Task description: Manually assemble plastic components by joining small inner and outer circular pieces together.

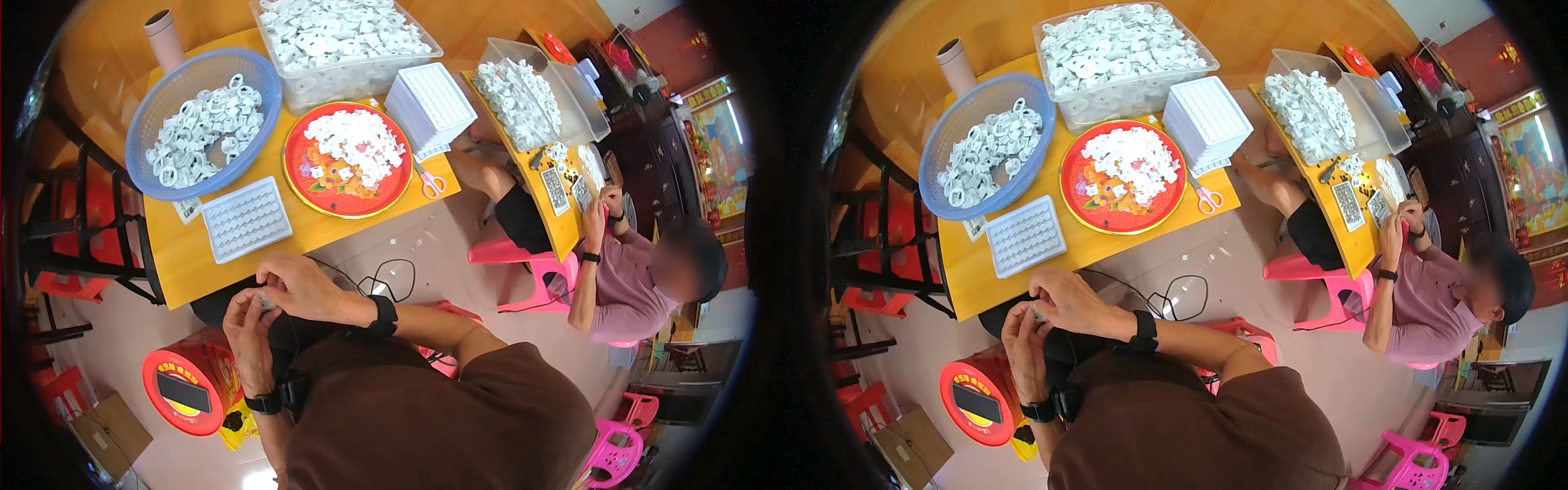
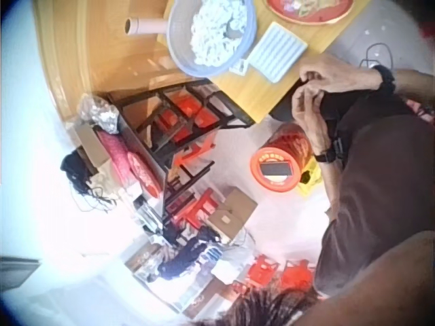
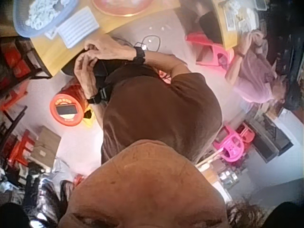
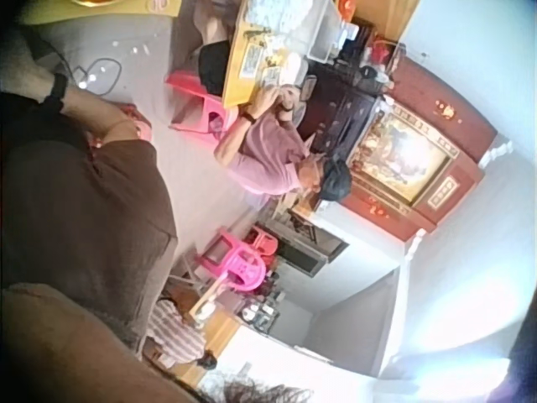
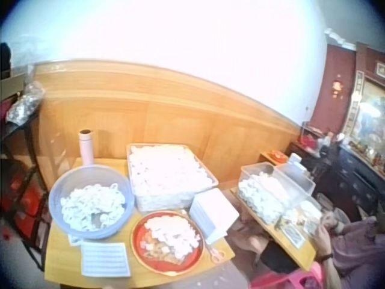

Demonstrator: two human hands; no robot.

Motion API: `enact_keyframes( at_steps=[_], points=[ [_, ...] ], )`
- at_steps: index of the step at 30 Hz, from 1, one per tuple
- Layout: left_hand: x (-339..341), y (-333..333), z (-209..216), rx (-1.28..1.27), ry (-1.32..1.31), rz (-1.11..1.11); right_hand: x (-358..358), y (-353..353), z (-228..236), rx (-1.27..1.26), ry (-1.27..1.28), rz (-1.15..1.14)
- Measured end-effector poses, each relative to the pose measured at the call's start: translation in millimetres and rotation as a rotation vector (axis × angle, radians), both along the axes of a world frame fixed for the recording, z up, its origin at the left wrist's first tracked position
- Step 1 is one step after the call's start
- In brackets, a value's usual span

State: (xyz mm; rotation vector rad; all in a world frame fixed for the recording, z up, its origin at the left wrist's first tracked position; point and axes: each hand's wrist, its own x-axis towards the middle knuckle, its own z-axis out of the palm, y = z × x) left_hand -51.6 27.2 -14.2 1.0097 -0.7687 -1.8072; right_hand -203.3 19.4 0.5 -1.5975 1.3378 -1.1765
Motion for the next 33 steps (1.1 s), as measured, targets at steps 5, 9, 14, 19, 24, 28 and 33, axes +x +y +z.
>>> enact_keyframes(
  at_steps=[5,9,14,19,24,28,33],
  points=[
    [0.2,1.9,-2.0,0.013,0.025,-0.005,2.8,1.9,0.1,0.046,0.011,-0.007],
    [1.2,2.2,-3.8,0.014,0.026,0.007,3.9,2.0,0.4,0.085,-0.04,-0.012],
    [4.6,3.5,-4.2,0.055,0.029,0.021,9.3,0.1,-6.3,0.128,-0.091,-0.025],
    [6.8,3.4,-9.1,0.061,0.071,0.013,8.5,-1.0,-1.6,0.282,-0.184,-0.007],
    [5.7,3.8,-9.6,0.061,-0.024,0.039,8.7,-1.4,-8.0,0.309,-0.185,-0.005],
    [4.3,5.0,-7.9,0.035,-0.073,0.049,12.2,-3.2,-9.1,0.37,-0.132,-0.018],
    [3.8,7.8,-11.9,-0.059,-0.151,0.04,17.9,-1.5,-13.8,0.32,-0.052,-0.054]
  ],
)
